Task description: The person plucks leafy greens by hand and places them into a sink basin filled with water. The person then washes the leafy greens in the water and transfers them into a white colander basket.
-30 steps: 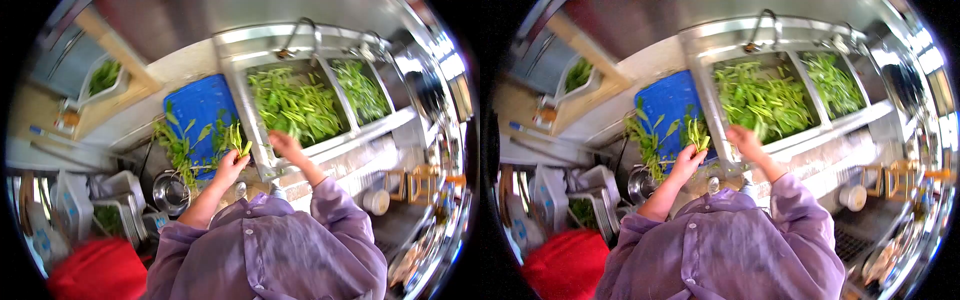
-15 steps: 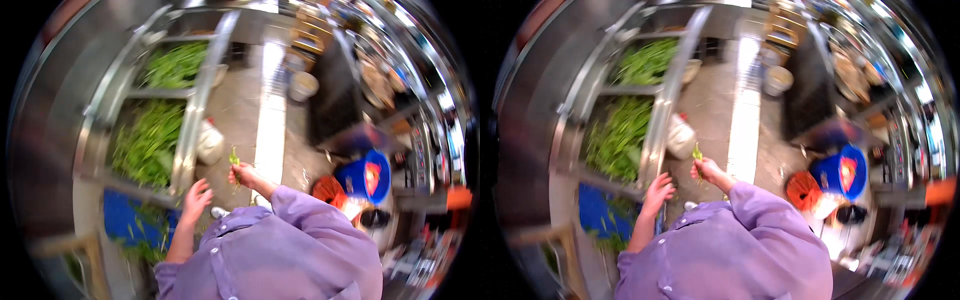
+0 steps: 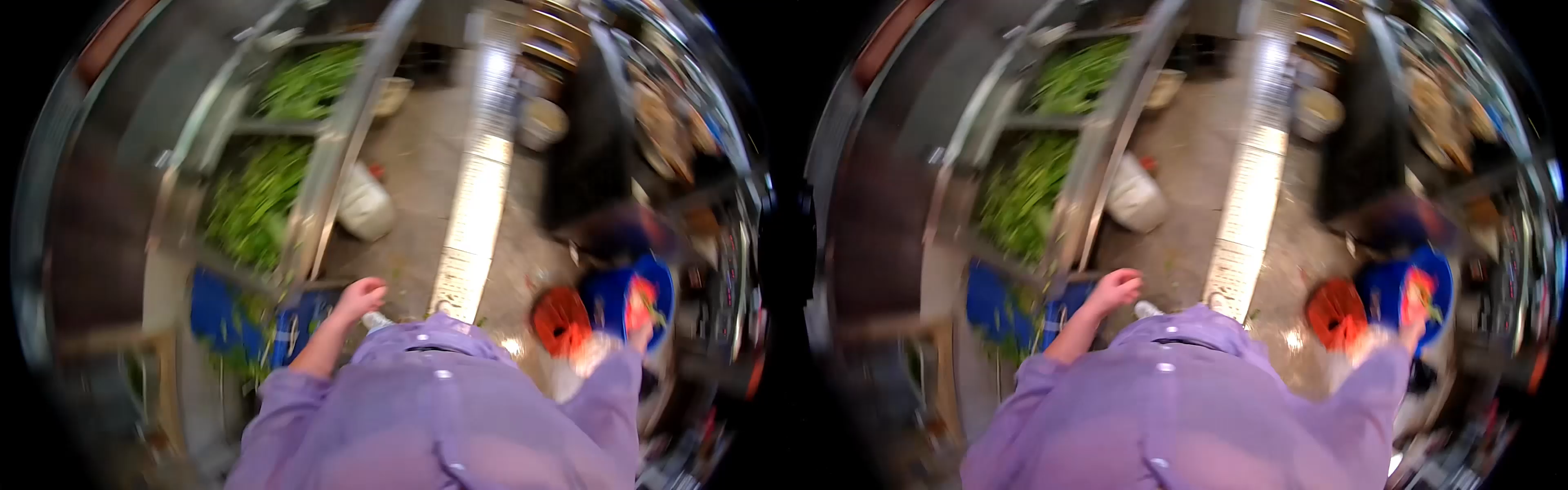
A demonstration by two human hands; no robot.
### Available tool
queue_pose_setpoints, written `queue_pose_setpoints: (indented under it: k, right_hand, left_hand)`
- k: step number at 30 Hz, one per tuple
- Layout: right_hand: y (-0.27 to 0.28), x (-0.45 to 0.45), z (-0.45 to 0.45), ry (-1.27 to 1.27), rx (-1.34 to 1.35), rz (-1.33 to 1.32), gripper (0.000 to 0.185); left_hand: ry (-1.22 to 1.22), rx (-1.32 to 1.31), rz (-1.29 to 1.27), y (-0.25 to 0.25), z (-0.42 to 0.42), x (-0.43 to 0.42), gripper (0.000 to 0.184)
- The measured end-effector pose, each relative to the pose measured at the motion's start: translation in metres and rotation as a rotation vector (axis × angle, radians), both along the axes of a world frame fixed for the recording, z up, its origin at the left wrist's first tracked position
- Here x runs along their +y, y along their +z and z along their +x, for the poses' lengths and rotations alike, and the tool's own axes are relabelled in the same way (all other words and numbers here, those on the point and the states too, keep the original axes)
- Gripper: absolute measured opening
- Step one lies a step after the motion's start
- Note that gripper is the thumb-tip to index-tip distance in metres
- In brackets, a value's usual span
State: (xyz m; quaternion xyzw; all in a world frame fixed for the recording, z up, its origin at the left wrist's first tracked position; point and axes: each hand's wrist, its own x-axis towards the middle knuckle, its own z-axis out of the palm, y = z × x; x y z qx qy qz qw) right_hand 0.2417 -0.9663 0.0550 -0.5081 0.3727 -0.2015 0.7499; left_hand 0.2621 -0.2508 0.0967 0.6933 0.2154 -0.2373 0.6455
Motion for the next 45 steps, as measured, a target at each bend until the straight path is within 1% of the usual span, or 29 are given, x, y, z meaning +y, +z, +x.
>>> queue_pose_setpoints:
  k: [1, 2, 3, 5, 7, 8, 9, 10, 11, 12, 13, 14, 15, 17, 18, 19, 20, 21, 23, 24, 26, 29, 33, 34, 36, 37, 39, 42, 45]
  right_hand:
    - [-0.036, -0.038, 0.017, -0.023, 0.089, 0.107, 0.052]
    - [-0.007, -0.008, 0.034, -0.183, 0.648, -0.115, 0.045]
    - [-0.06, -0.03, 0.05, -0.109, 0.491, -0.087, 0.051]
    - [-0.094, 0.029, 0.104, 0.551, 0.534, 0.06, 0.044]
    - [-0.174, 0.108, 0.156, 0.745, 0.584, 0.287, 0.035]
    - [-0.116, 0.237, 0.165, 0.61, 0.701, 0.063, 0.024]
    - [-0.111, 0.306, 0.177, 0.848, 0.669, -0.143, 0.029]
    - [-0.148, 0.348, 0.202, 1.227, 0.492, -0.233, 0.029]
    - [-0.134, 0.429, 0.202, 1.335, 0.312, -0.556, 0.03]
    - [-0.112, 0.501, 0.196, 1.493, -0.077, -0.874, 0.031]
    - [-0.097, 0.563, 0.187, 1.571, -0.154, -0.746, 0.033]
    - [-0.021, 0.615, 0.165, 1.629, -0.322, -1.177, 0.028]
    - [-0.002, 0.656, 0.157, 1.68, -0.449, -1.196, 0.031]
    - [0.017, 0.72, 0.146, 1.612, -0.665, -1.279, 0.039]
    - [0.015, 0.742, 0.145, 1.615, -0.668, -1.293, 0.039]
    - [0.009, 0.762, 0.145, 1.503, -0.667, -1.421, 0.045]
    - [0.002, 0.778, 0.141, 1.387, -0.667, -1.541, 0.051]
    - [-0.002, 0.791, 0.133, 1.395, -0.669, -1.553, 0.051]
    - [-0.01, 0.809, 0.113, 1.286, -0.509, -1.706, 0.064]
    - [-0.007, 0.816, 0.093, 1.354, -0.547, -1.685, 0.07]
    - [-0.013, 0.83, 0.044, 1.448, -0.637, -1.754, 0.07]
    - [0.004, 0.846, -0.009, 1.602, -0.659, -1.593, 0.066]
    - [0.06, 0.885, -0.001, 1.767, -0.561, -1.567, 0.059]
    - [0.053, 0.903, 0.01, 1.601, -0.749, -1.642, 0.05]
    - [0.044, 0.944, 0.033, 1.52, -0.982, -1.646, 0.041]
    - [0.039, 0.962, 0.045, 1.591, -1.108, -1.586, 0.042]
    - [0.017, 0.982, 0.061, 1.757, -1.165, -1.627, 0.045]
    - [0.01, 0.962, 0.068, 1.838, -1.127, -1.538, 0.049]
    - [0.009, 0.907, 0.054, 1.875, -1.113, -1.505, 0.052]
  left_hand:
    - [-0.032, -0.015, -0.017, -0.006, -0.007, 0.009, 0.03]
    - [-0.023, -0.03, 0.011, -0.001, -0.011, 0.006, 0.03]
    - [-0.021, -0.04, 0.035, 0.003, -0.018, 0.003, 0.03]
    - [0.057, -0.117, 0.129, -0.013, -0.045, 0.003, 0.031]
    - [0.154, -0.093, 0.154, -0.022, -0.079, 0.011, 0.033]
    - [0.228, -0.049, 0.173, -0.028, -0.098, 0.016, 0.033]
    - [0.29, -0.007, 0.182, -0.033, -0.115, 0.023, 0.033]
    - [0.367, 0.032, 0.168, -0.023, -0.13, 0.03, 0.032]
    - [0.439, 0.071, 0.159, -0.011, -0.146, 0.036, 0.032]
    - [0.523, 0.105, 0.161, -0.009, -0.162, 0.042, 0.032]
    - [0.602, 0.139, 0.16, -0.009, -0.178, 0.047, 0.031]
    - [0.613, 0.136, 0.152, -0.01, -0.193, 0.052, 0.031]
    - [0.685, 0.144, 0.127, -0.013, -0.208, 0.057, 0.031]
    - [0.761, 0.147, 0.089, -0.02, -0.231, 0.066, 0.03]
    - [0.783, 0.141, 0.076, -0.024, -0.242, 0.072, 0.03]
    - [0.806, 0.137, 0.062, -0.028, -0.251, 0.078, 0.03]
    - [0.859, 0.139, 0.059, -0.032, -0.258, 0.083, 0.028]
    - [0.865, 0.14, 0.045, -0.033, -0.264, 0.09, 0.028]
    - [0.875, 0.127, 0.038, -0.033, -0.275, 0.105, 0.028]
    - [0.875, 0.126, 0.02, -0.034, -0.279, 0.113, 0.028]
    - [0.879, 0.169, 0.037, -0.035, -0.285, 0.131, 0.029]
    - [0.86, 0.136, 0.095, -0.037, -0.289, 0.155, 0.03]
    - [0.912, 0.15, 0.019, -0.047, -0.296, 0.172, 0.028]
    - [0.925, 0.153, 0.01, -0.055, -0.299, 0.173, 0.028]
    - [0.913, 0.107, 0.094, -0.067, -0.306, 0.172, 0.028]
    - [0.923, 0.114, 0.091, -0.068, -0.308, 0.171, 0.028]
    - [0.881, 0.174, 0.143, -0.061, -0.313, 0.169, 0.028]
    - [0.91, 0.13, 0.106, -0.052, -0.314, 0.168, 0.026]
    - [0.935, 0.15, 0.082, -0.053, -0.31, 0.17, 0.025]
